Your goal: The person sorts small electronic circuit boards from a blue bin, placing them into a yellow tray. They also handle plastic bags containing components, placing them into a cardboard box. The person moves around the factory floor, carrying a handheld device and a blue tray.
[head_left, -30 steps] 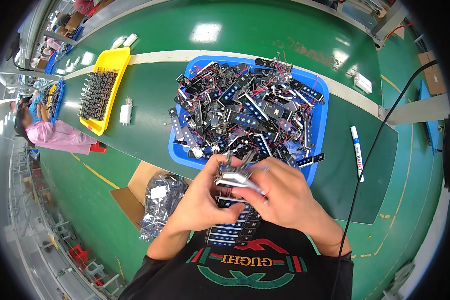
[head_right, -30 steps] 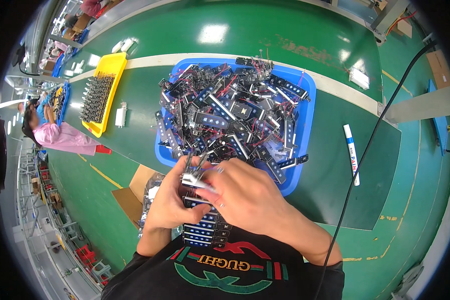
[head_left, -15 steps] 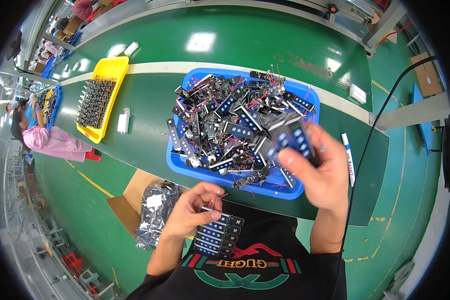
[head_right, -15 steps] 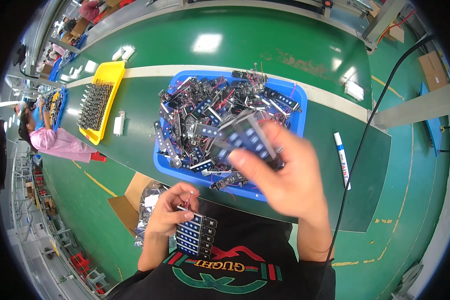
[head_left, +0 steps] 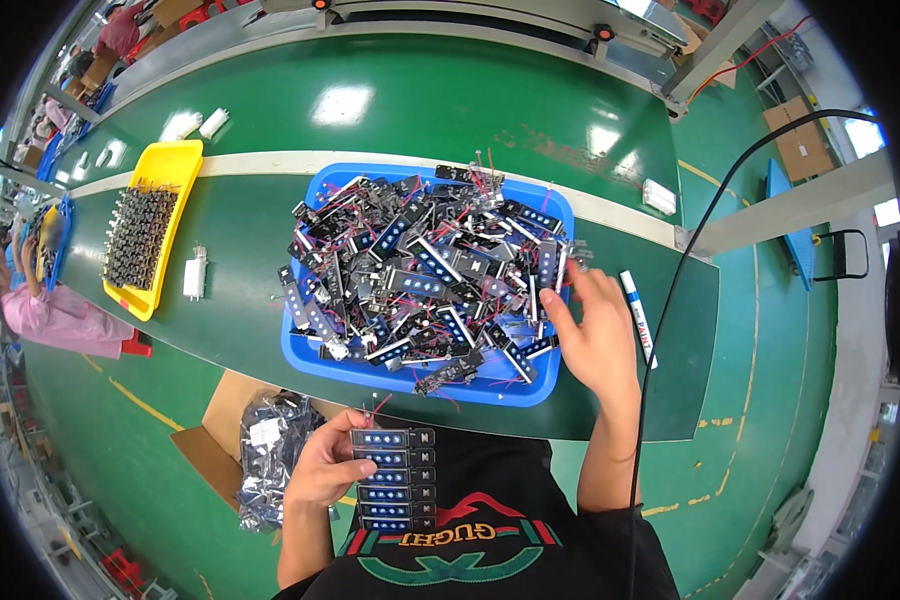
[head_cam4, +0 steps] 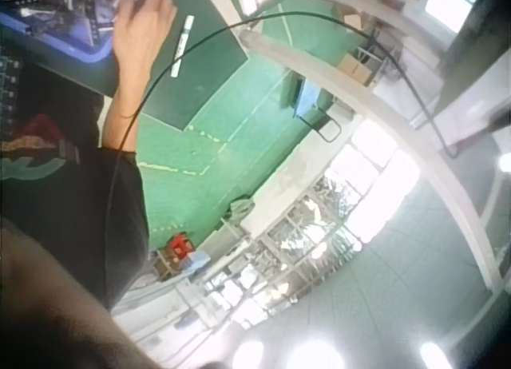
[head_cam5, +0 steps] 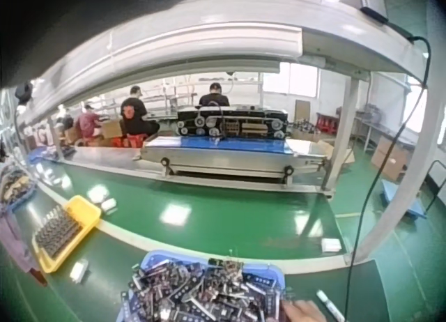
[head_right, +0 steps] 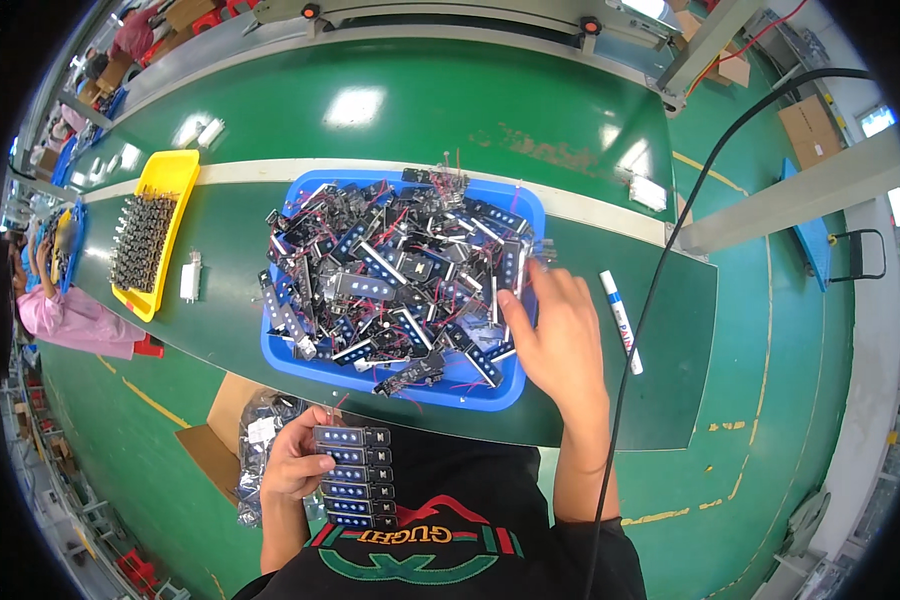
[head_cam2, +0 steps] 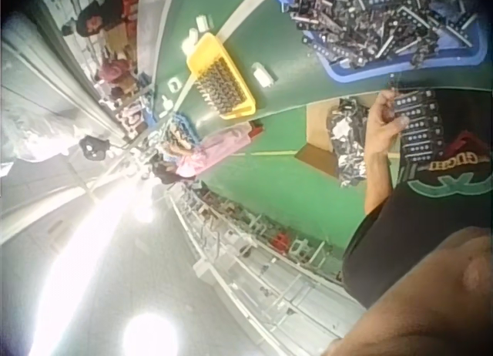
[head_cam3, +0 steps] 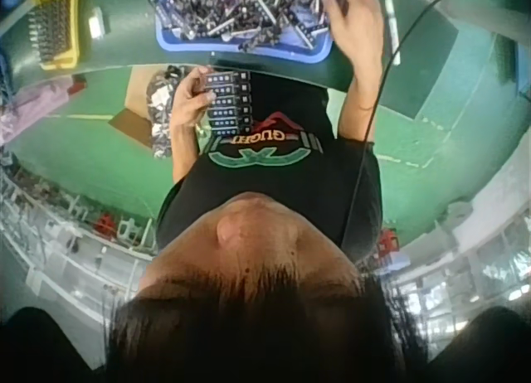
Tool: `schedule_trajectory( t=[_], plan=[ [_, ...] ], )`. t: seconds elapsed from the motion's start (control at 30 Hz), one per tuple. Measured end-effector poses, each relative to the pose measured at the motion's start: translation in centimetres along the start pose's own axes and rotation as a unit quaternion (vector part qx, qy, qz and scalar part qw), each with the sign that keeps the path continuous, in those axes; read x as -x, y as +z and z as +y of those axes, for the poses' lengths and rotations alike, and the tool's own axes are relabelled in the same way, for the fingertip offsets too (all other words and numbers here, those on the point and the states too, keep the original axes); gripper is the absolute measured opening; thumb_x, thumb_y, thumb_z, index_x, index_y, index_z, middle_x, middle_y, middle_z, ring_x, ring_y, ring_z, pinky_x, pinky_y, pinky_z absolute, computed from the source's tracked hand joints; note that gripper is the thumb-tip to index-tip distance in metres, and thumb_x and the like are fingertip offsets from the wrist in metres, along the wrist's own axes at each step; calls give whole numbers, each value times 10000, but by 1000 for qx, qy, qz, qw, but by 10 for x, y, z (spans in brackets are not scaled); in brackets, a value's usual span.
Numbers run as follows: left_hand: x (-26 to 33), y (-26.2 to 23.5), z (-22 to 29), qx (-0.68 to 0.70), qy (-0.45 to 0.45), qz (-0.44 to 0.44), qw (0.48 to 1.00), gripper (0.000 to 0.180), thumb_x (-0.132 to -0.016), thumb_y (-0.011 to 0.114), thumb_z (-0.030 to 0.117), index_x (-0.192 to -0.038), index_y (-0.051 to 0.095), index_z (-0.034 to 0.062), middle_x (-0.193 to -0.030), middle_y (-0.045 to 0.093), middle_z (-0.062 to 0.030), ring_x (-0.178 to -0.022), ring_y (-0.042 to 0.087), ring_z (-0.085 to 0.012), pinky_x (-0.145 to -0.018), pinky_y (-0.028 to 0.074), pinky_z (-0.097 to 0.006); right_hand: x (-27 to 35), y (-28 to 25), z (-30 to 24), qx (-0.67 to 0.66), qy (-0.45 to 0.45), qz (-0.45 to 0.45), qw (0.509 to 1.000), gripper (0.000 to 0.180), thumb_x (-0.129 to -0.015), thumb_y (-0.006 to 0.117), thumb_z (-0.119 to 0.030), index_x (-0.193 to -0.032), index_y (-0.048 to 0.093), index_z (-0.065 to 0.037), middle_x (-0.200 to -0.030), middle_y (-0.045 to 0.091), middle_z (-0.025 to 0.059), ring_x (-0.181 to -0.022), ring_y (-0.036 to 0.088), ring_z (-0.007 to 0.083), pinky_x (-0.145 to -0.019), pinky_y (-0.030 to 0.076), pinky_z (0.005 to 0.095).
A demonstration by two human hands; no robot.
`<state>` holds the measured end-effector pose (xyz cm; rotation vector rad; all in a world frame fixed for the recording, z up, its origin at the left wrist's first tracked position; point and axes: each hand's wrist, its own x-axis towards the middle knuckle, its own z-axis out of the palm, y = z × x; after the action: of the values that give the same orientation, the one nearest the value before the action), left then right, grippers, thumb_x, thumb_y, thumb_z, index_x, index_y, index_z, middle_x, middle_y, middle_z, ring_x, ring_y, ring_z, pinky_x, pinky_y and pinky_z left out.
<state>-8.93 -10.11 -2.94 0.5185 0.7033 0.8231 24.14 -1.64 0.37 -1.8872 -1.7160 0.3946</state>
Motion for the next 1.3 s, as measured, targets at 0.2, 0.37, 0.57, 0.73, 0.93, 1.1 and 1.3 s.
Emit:
schedule_trajectory(
  t=[0.2,0.37,0.57,0.73,0.93,1.1,1.3],
  plan=[
    [-14,14,4,-5,-18,105,994,320,-832,688,97,-1109,543,27,-1009,633,-79,-914,645,-183,-806,552,-330,4,0,20,-18,-20,-27,999,358,-875,625,-196,-1140,614,44,-983,542,139,-914,489,312,-818,428,408],
    [-28,29,15,2,-20,66,998,469,-828,647,35,-1261,473,-10,-1112,626,-122,-971,646,-195,-880,528,-341,6,6,23,98,-98,10,990,311,-848,618,-152,-1091,633,43,-979,538,144,-907,509,304,-794,444,394],
    [-32,40,17,23,25,37,999,771,-706,703,-91,-1382,342,-4,-1211,583,-197,-1070,624,-252,-928,512,-376,13,0,26,81,-129,100,983,154,-788,624,-102,-886,673,7,-837,570,105,-726,548,289,-654,475,395],
    [-36,42,14,-6,46,13,999,753,-735,685,-95,-1394,342,23,-1195,594,-197,-1085,615,-257,-937,488,-367,23,-7,25,49,-134,149,979,51,-731,671,-26,-778,656,-16,-745,587,89,-684,549,274,-590,440,347],
    [-48,63,27,-131,77,-39,988,772,-783,598,-129,-1454,252,32,-1036,607,-133,-945,596,-152,-791,461,-262,15,-6,-54,-239,-209,-116,941,344,-759,773,-229,-1014,652,-31,-901,626,88,-883,541,275,-762,440,363],
    [-51,66,38,-146,112,-33,982,748,-805,599,-119,-1451,256,38,-1102,599,-146,-986,597,-152,-818,477,-267,6,7,-68,-319,-133,-296,890,236,-819,735,-243,-894,678,-26,-714,611,94,-658,580,259,-604,441,373],
    [-56,65,38,-155,41,8,987,665,-816,667,-72,-1386,335,12,-1115,607,-98,-989,598,-132,-840,494,-277,15,27,-71,-366,-149,-186,900,125,-819,719,-114,-883,670,-19,-709,610,102,-608,582,250,-542,445,348]
  ],
)
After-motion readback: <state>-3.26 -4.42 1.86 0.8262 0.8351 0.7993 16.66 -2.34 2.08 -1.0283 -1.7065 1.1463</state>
